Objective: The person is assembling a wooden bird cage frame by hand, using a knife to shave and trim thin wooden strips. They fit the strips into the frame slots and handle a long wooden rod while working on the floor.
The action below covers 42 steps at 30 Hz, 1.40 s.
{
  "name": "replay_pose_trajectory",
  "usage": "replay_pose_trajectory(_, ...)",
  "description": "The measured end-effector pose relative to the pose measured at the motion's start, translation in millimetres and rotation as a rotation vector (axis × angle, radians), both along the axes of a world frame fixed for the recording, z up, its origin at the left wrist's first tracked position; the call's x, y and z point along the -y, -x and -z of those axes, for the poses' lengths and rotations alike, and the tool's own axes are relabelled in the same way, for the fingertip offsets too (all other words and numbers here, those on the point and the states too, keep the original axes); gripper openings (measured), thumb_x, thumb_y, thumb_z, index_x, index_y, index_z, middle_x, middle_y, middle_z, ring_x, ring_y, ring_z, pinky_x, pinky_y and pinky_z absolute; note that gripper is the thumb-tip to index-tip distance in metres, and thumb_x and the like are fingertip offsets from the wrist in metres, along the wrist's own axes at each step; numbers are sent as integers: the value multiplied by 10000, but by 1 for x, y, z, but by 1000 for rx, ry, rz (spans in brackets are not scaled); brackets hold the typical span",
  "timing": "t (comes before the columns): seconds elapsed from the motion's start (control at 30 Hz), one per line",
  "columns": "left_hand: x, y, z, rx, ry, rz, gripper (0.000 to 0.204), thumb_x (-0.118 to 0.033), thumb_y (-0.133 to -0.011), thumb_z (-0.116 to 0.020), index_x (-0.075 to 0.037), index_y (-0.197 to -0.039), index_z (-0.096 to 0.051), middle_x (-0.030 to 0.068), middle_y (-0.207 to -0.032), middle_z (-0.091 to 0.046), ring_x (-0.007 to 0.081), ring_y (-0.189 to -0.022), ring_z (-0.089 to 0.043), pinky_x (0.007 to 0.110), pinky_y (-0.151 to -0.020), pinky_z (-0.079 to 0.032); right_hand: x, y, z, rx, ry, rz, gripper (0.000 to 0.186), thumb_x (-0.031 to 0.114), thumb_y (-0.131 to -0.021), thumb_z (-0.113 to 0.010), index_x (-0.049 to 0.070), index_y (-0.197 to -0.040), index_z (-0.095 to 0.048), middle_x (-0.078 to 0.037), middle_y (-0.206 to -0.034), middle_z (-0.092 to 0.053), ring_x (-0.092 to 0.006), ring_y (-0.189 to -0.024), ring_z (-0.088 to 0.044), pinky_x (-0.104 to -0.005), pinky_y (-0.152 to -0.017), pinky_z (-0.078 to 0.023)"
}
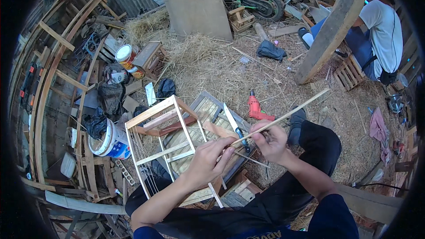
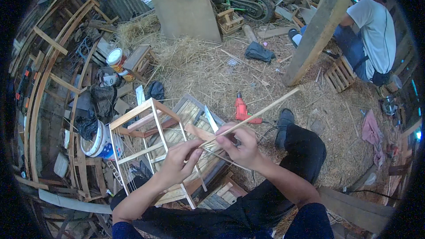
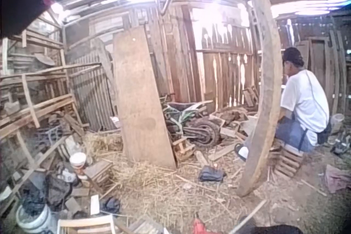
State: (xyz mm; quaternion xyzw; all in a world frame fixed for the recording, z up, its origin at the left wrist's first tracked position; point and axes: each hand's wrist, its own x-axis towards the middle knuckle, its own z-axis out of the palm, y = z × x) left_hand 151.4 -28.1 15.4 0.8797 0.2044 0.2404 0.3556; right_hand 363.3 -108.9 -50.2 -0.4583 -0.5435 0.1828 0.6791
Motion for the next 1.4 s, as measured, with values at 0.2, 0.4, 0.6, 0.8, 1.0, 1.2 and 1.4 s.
replay_pose_trajectory(0.2,4,6,1,-49,154,-133,206,-74,-1067,-649,8,-1253,-616,151,-892,-688,257,-747,-698,371,-685,-545,-12,3,-9,-148,104,-52,200,127,-1040,-705,-22,-1173,-704,-67,-956,-725,-145,-785,-692,-304,-678,-537)
replay_pose_trajectory(0.4,-4,8,10,176,512,-302,255,-173,-1137,-561,-9,-1322,-498,74,-1023,-652,114,-866,-623,282,-763,-522,-28,-1,8,172,626,-83,355,228,-1050,-663,35,-1347,-635,-94,-994,-721,-219,-868,-720,-358,-771,-570)
replay_pose_trajectory(0.6,-9,8,5,156,735,-265,259,-237,-1158,-521,-38,-1310,-453,28,-851,-590,73,-696,-504,242,-597,-416,-30,7,90,1066,686,-91,510,194,-940,-695,66,-1424,-598,-165,-1061,-735,-324,-1032,-700,-486,-837,-535)
replay_pose_trajectory(0.8,-9,9,8,184,753,-264,281,-249,-1159,-523,-15,-1298,-456,11,-768,-550,74,-649,-477,264,-570,-401,-29,16,125,1236,584,51,606,182,-914,-690,83,-1494,-547,-162,-1036,-757,-290,-1050,-722,-452,-856,-512)
replay_pose_trajectory(1.0,-10,12,9,179,734,-239,205,-263,-1173,-475,-95,-1278,-424,-10,-800,-481,52,-629,-379,229,-536,-313,-29,19,71,876,863,-153,707,125,-914,-689,54,-1569,-434,-243,-1130,-736,-394,-1140,-711,-546,-959,-554)
replay_pose_trajectory(1.2,-10,7,5,239,795,-235,279,-275,-1172,-486,-35,-1311,-454,-7,-802,-499,63,-662,-432,254,-568,-376,-22,0,67,361,750,-255,663,84,-1002,-578,54,-1623,-347,-265,-1180,-694,-424,-1079,-710,-510,-946,-555)
replay_pose_trajectory(1.4,-11,6,11,246,795,-222,281,-283,-1174,-482,-44,-1317,-446,-17,-815,-485,54,-669,-420,239,-568,-355,-20,-11,68,75,856,-321,618,68,-1075,-543,77,-1654,-327,-128,-1156,-681,-225,-1066,-687,-369,-968,-527)
